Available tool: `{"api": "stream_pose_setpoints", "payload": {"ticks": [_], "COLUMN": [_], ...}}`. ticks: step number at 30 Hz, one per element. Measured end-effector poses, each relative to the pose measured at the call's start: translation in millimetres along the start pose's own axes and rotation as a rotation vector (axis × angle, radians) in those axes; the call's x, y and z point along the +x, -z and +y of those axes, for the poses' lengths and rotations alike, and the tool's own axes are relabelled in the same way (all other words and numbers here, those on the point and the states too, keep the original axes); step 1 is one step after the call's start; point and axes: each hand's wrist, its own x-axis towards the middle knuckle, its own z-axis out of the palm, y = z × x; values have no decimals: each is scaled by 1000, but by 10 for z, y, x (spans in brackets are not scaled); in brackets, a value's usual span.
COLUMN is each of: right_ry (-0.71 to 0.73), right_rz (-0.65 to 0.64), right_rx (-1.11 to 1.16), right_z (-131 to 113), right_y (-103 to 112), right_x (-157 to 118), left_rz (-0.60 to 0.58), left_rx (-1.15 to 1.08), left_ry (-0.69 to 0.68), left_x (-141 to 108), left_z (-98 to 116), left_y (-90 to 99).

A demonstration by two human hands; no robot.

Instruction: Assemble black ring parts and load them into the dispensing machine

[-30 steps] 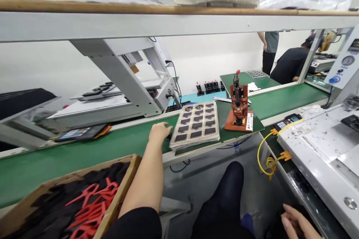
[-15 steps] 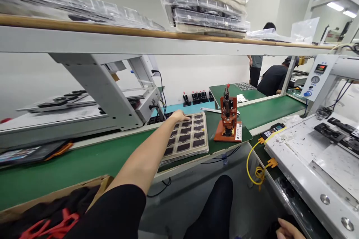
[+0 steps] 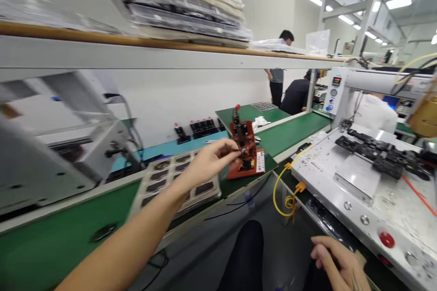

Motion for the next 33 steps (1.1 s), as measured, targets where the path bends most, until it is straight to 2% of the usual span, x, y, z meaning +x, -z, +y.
{"api": "stream_pose_setpoints", "payload": {"ticks": [4, 6, 7, 10, 12, 15, 21, 25, 27, 29, 31, 33], "right_ry": [149, 253, 300, 365, 370, 353, 338, 317, 248, 172, 121, 96], "right_rz": [130, 214, 218, 195, 211, 258, 402, 496, 563, 663, 760, 799], "right_rx": [8, 29, 39, 7, -34, -60, -154, -209, -215, -227, -259, -296], "right_z": [-460, -640, -715, -879, -936, -948, -830, -689, -582, -469, -384, -349], "right_y": [92, 128, 148, 227, 284, 358, 479, 740, 969, 1229, 1472, 1650], "right_x": [179, 273, 317, 410, 430, 412, 319, 222, 150, 64, -33, -136], "left_rz": [-50, -71, -79, -124, -163, -185, -174, -222, -280, -335, -391, -451], "left_rx": [-118, -119, -128, -229, -299, -332, -339, -293, -312, -320, -248, -114], "left_ry": [-767, -1010, -1063, -1031, -974, -973, -1079, -1200, -1163, -1069, -953, -869], "left_x": [-172, -189, -185, -160, -149, -137, -94, -8, 121, 341, 642, 977], "left_z": [613, 812, 896, 1117, 1241, 1373, 1498, 1681, 1842, 2044, 2272, 2505], "left_y": [-678, -946, -1058, -1298, -1389, -1481, -1765, -2059, -2221, -2404, -2625, -2882]}}
